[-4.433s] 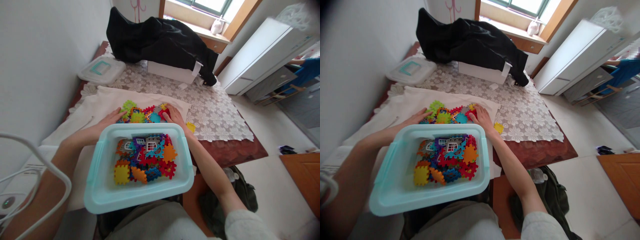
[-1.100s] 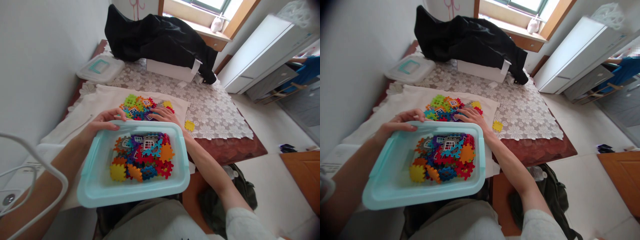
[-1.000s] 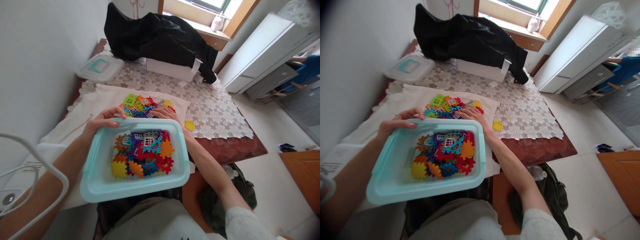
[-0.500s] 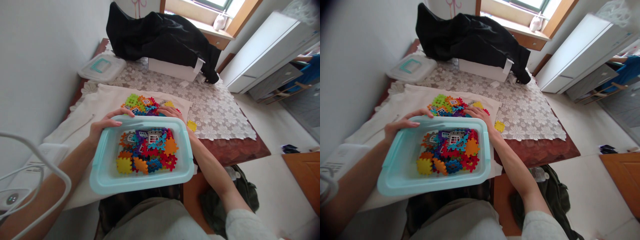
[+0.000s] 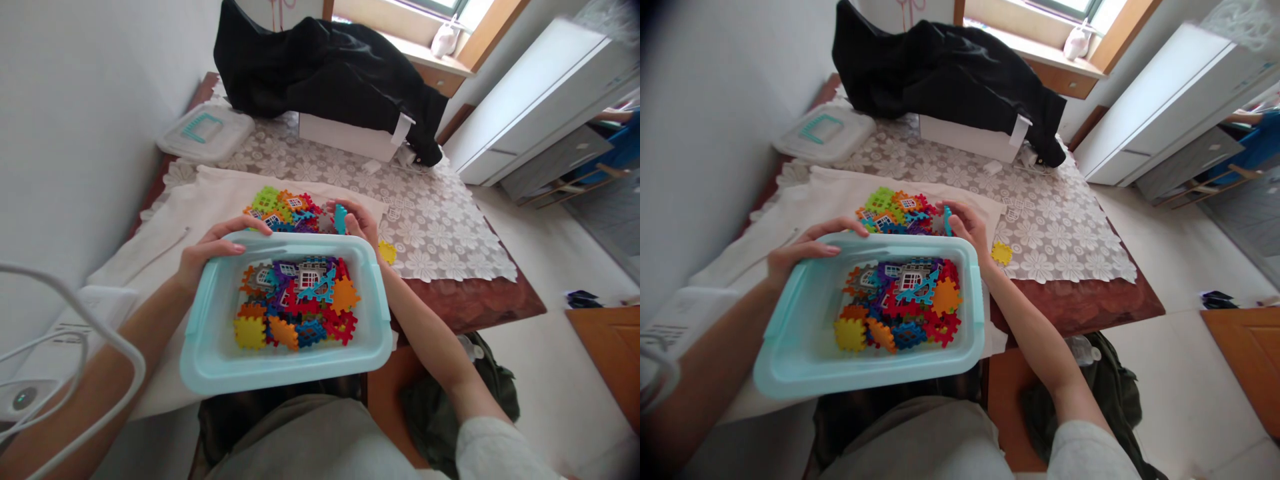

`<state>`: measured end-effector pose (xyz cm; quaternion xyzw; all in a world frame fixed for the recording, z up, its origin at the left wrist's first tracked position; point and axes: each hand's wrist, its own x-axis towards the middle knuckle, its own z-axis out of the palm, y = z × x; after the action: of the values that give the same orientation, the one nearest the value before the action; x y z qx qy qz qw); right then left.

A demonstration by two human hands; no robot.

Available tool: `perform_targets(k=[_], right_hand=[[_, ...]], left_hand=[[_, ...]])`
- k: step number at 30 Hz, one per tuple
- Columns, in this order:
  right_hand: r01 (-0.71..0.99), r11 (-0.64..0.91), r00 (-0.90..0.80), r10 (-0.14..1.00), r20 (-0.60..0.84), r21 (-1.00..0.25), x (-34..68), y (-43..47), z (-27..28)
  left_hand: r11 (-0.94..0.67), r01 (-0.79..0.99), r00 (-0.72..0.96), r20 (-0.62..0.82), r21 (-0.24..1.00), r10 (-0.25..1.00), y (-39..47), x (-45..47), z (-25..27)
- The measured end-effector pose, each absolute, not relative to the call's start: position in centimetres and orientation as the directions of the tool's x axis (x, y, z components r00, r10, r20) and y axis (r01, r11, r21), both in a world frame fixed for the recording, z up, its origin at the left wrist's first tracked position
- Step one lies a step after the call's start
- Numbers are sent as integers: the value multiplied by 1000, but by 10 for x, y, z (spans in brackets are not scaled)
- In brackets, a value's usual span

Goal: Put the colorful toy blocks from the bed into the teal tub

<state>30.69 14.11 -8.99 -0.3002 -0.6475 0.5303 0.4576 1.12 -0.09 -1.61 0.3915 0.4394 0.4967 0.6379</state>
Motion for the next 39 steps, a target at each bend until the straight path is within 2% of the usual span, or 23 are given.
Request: perform_targets(k=[2, 3, 5, 8, 10, 12, 18, 21, 23, 26, 29, 33, 36, 39], right_hand=[[-144, 206, -372, 895, 245, -968, 310, 145, -89], [-113, 220, -372, 895, 247, -969, 312, 147, -89], [65, 349, -398, 868, 296, -935, 317, 149, -87], [430, 585, -489, 791, 368, -687, 321, 152, -89], [576, 624, -543, 775, 323, -529, 322, 153, -92], [634, 623, -568, 777, 270, -458, 323, 155, -95], [664, 654, -646, 746, 164, -362, 331, 159, -92], [665, 649, -651, 746, 140, -369, 332, 161, -91], [640, 645, -651, 744, 152, -417, 331, 162, -92], [564, 613, -595, 766, 242, -554, 326, 162, -92], [428, 558, -469, 809, 353, -710, 321, 159, -85], [218, 493, -366, 841, 397, -842, 322, 148, -61], [141, 546, -401, 794, 457, -826, 331, 132, -35], [219, 634, -543, 711, 447, -742, 341, 115, -12]], left_hand=[[210, -284, 116, -184, 935, 976, -2, 11, -16], [210, -283, 115, -184, 936, 976, -2, 11, -16], [203, -281, 115, -177, 938, 977, -3, 12, -16], [193, -278, 122, -165, 941, 979, -2, 12, -15], [188, -277, 125, -159, 942, 979, -2, 12, -15], [186, -276, 120, -158, 943, 980, -2, 12, -15], [181, -260, 129, -151, 949, 980, -1, 12, -15], [177, -260, 131, -147, 949, 980, -1, 11, -15], [178, -258, 133, -148, 950, 980, -1, 11, -15], [181, -249, 127, -153, 951, 980, -1, 11, -14], [186, -251, 121, -160, 950, 980, 0, 13, -12], [185, -255, 105, -163, 949, 981, 0, 16, -9], [183, -250, 89, -166, 951, 982, -1, 17, -8], [175, -252, 85, -158, 952, 984, -1, 17, -8]])
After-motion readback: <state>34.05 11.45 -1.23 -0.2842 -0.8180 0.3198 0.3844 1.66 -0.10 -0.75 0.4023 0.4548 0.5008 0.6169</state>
